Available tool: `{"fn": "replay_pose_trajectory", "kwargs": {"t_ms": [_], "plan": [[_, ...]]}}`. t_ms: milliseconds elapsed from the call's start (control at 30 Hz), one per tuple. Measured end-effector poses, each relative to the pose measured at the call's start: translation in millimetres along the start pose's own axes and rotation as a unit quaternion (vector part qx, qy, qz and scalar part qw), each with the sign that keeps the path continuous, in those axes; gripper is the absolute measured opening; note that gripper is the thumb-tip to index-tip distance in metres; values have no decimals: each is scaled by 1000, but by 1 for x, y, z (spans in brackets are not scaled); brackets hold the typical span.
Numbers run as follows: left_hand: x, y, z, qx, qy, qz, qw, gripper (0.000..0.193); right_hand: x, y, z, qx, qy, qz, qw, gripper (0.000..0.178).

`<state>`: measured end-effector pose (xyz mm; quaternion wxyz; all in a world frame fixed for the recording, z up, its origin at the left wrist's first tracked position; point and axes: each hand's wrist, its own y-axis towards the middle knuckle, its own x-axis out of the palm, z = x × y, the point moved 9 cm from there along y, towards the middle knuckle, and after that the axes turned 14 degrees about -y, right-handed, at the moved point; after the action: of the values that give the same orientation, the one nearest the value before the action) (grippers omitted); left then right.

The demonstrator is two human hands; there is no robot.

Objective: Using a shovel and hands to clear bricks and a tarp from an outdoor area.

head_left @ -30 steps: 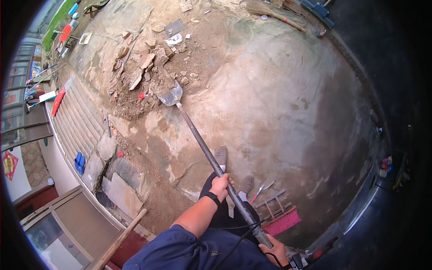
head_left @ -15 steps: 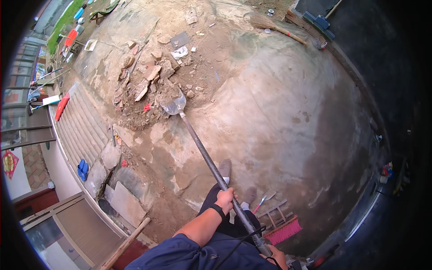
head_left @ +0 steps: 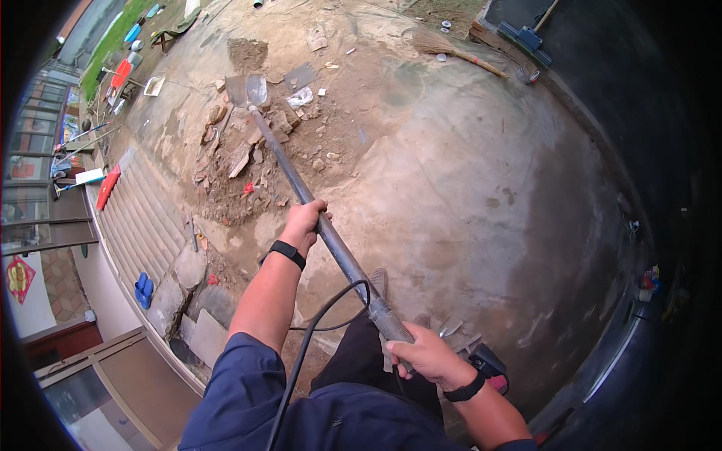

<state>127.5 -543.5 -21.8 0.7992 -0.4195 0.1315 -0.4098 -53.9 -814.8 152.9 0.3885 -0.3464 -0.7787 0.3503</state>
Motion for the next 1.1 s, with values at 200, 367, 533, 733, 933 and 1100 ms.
{"fn": "replay_pose_trajectory", "kwargs": {"t_ms": [200,367,533,733,933,1100], "plan": [[4,-73,-211,-212,-41,24,976,11,-64,-130,150,40,-278,198,939,56],[-11,-216,-386,-368,-57,60,926,16,-58,-259,267,194,-378,237,874,42],[0,-320,-466,-443,-13,9,896,11,-43,-355,299,342,-289,244,860,38],[17,-310,-462,-415,0,27,909,15,-54,-348,302,322,-315,250,857,43],[17,-210,-410,-317,-36,63,946,11,-67,-265,260,208,-370,269,865,38],[21,-243,-430,-340,-44,47,938,11,-70,-284,267,202,-322,256,889,35]]}}
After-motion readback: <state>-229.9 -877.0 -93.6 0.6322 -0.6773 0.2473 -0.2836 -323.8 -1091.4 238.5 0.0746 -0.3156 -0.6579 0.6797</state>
